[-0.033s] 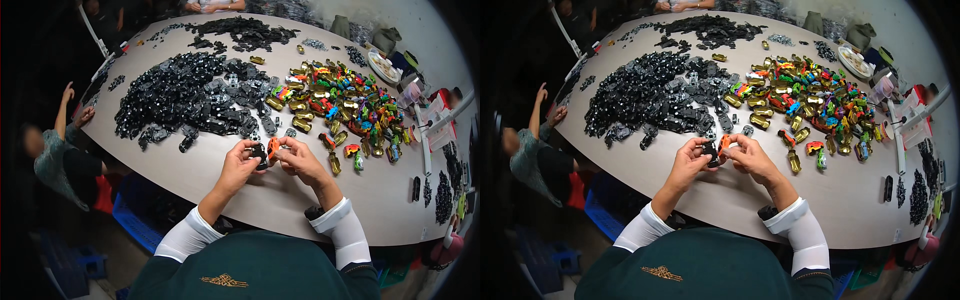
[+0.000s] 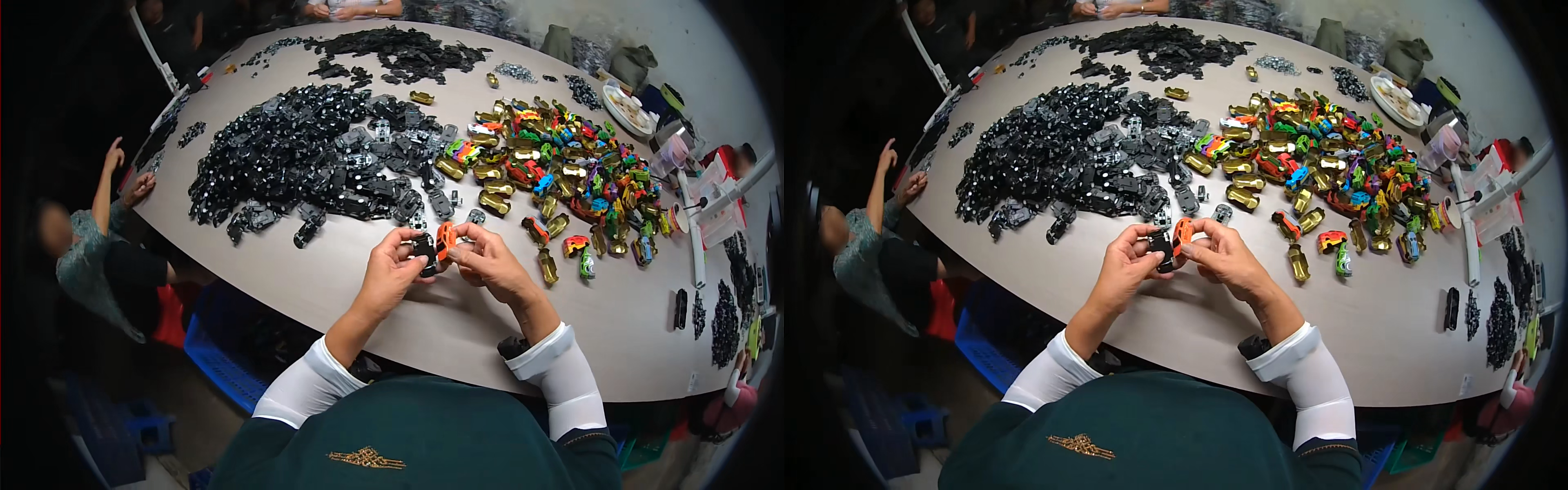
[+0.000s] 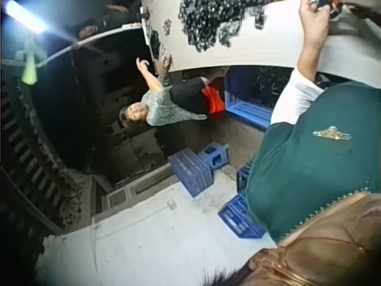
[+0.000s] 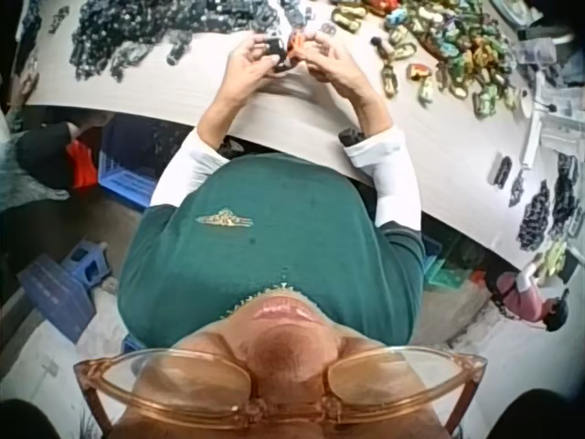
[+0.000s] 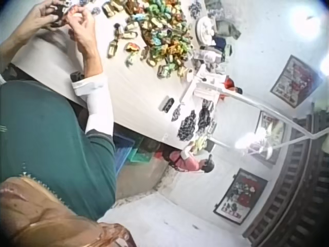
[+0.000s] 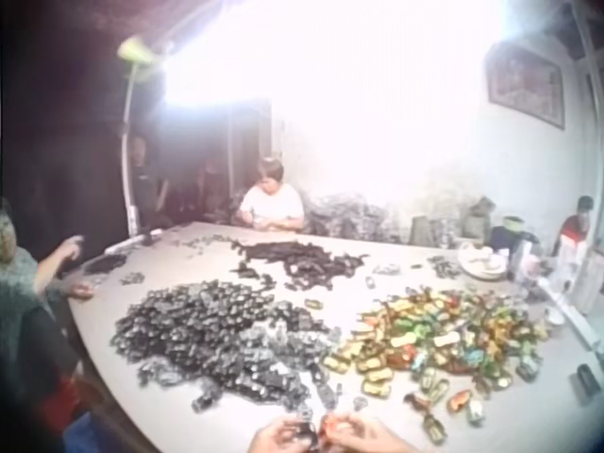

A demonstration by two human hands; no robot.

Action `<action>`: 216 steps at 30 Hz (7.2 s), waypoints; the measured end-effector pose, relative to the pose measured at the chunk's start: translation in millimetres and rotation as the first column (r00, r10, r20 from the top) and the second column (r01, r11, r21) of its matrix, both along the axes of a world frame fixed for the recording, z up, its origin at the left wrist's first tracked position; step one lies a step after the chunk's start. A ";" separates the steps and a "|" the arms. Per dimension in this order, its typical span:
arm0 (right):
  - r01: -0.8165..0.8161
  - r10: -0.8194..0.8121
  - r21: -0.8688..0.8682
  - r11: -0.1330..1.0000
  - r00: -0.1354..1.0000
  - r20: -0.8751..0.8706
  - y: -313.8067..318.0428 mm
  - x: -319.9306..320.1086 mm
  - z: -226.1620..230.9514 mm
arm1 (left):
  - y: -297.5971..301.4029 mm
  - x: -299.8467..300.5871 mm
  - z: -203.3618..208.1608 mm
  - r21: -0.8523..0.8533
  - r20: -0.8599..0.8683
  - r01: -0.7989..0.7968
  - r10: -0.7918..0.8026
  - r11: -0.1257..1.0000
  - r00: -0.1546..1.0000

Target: The person sits at a table and assembles small plastic components by hand. They pick up a black plastic base and a colored plastic cover, fit them together, and place the finished unit on the table. The person repeats this process with various colored covers and black bases throughout the clip.

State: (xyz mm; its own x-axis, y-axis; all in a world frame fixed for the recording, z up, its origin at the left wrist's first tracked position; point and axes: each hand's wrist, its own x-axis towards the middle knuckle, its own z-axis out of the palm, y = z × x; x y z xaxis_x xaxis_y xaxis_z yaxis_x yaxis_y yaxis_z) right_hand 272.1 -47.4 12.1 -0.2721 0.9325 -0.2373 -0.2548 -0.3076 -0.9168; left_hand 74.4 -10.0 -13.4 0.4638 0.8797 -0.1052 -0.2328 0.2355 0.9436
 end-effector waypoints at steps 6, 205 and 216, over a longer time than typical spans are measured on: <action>-0.037 0.037 -0.019 0.999 0.999 -0.027 -2.1 -7.1 5.1 | -0.3 -4.5 2.5 -0.039 0.083 -0.044 0.048 0.998 0.995; 0.330 -0.317 0.075 0.941 0.937 -0.146 -10.1 -28.7 -27.5 | 8.9 -2.0 -29.3 0.074 0.003 -0.068 0.068 0.995 0.998; 0.328 -0.316 0.050 0.943 0.934 -0.169 -9.1 -26.2 -25.3 | 0.6 -0.4 -24.8 -0.080 0.049 0.025 -0.021 0.997 0.999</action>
